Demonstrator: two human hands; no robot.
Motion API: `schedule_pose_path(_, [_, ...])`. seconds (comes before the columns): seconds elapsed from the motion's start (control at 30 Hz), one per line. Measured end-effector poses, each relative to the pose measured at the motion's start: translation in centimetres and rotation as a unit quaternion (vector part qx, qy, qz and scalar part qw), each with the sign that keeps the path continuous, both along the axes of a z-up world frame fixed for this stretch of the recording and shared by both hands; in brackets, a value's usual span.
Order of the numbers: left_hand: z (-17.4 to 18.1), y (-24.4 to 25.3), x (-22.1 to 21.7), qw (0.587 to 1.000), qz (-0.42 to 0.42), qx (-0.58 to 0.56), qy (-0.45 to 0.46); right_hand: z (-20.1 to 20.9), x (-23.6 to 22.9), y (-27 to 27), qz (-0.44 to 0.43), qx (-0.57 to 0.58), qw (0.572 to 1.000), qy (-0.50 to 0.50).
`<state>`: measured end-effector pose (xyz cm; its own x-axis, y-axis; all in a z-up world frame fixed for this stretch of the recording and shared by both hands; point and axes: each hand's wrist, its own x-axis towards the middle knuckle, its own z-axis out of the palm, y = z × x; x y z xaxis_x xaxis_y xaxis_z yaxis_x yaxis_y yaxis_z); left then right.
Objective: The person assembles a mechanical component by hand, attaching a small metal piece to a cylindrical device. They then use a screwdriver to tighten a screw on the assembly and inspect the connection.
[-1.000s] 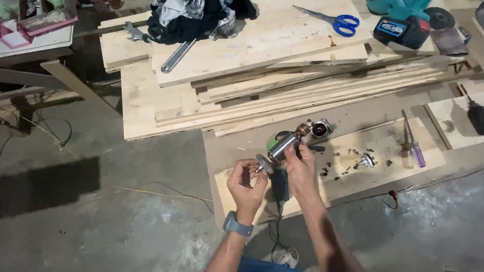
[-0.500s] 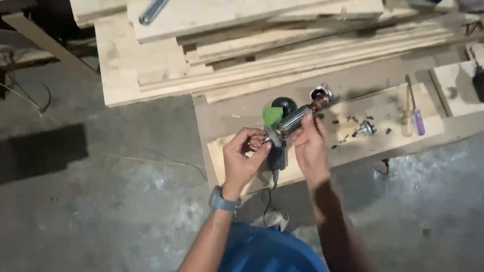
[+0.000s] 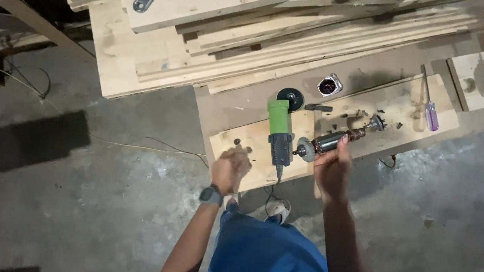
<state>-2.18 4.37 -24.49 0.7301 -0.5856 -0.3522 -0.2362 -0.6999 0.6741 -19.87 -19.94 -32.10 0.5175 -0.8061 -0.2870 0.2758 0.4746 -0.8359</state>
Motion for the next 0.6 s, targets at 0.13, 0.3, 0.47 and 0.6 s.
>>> schedule_pose_path(0.13, [-8.3,-0.4,-1.5,0.990,-0.104,0.006,-0.094,0.8,0.3,1.3,-0.052,0.058,0.997,0.019])
schedule_pose_path(0.3, [-7.2,-1.7,-2.2,0.932,-0.138,-0.045,-0.332,7.4,3.1,3.4,-0.066,0.089,0.994,-0.011])
schedule_pose_path(0.47, [-13.0,-1.3,-2.4,0.936,-0.189,0.020,-0.297,5.2,1.1,2.1,-0.084,0.043,0.995,-0.036])
schedule_pose_path(0.6, [-8.8,-2.1,-2.5,0.999,0.031,-0.017,0.020,4.4,-0.2,0.8,-0.074,-0.015,0.994,-0.076])
